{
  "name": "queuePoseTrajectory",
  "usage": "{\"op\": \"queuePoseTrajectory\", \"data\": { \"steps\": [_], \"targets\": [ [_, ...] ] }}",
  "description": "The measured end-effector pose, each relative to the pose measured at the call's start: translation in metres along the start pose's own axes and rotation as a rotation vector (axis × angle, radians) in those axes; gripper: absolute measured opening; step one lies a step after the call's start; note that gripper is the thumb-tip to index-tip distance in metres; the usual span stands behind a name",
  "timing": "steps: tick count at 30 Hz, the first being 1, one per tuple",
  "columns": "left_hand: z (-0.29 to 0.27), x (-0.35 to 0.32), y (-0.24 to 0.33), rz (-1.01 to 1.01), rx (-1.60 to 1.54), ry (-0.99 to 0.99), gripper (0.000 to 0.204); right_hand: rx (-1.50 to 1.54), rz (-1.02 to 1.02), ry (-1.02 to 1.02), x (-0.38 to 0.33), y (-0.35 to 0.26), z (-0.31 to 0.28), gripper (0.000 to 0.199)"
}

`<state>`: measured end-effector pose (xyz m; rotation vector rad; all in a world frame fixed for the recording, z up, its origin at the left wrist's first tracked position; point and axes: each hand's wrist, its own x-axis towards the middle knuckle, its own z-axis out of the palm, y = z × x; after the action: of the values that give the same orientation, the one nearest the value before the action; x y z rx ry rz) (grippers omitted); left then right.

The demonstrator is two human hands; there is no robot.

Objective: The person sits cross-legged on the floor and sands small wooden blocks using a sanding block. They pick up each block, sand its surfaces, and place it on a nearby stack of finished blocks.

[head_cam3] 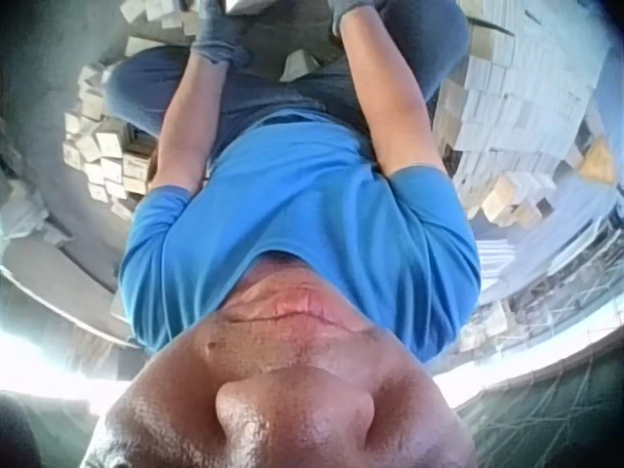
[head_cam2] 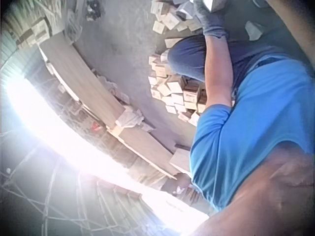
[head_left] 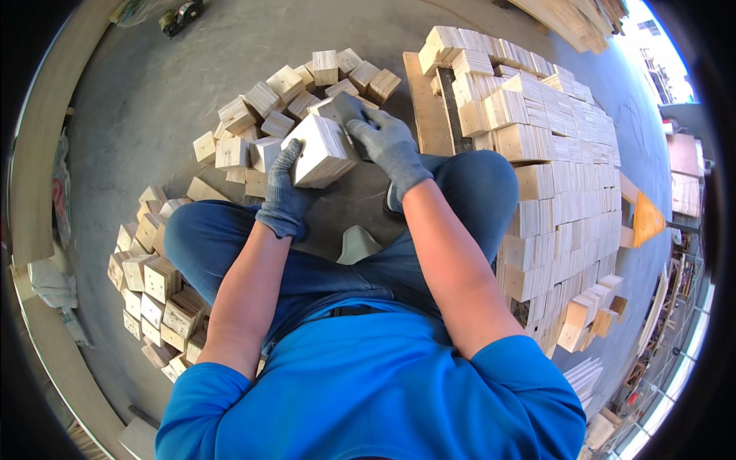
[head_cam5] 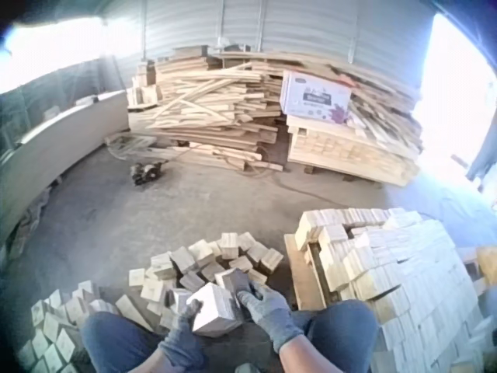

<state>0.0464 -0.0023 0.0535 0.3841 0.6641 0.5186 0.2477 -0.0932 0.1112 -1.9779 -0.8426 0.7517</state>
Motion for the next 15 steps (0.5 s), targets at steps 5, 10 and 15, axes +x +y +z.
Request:
{"op": "queuePoseTrajectory", "data": {
  "steps": [5,10,15],
  "targets": [
    [0.01,-0.001,0.02,-0.067,-0.065,0.133,0.074,0.12,0.043,0.029,-0.033,0.011,-0.009,0.06],
    [0.004,0.005,0.013,-0.068,0.022,0.208,0.067,0.058,-0.13,0.02,-0.046,-0.001,0.004,0.062],
    [0.004,0.001,0.011,-0.02,0.032,0.057,0.064,-0.119,-0.072,-0.008,-0.031,0.011,0.01,0.063]
  ]
}}
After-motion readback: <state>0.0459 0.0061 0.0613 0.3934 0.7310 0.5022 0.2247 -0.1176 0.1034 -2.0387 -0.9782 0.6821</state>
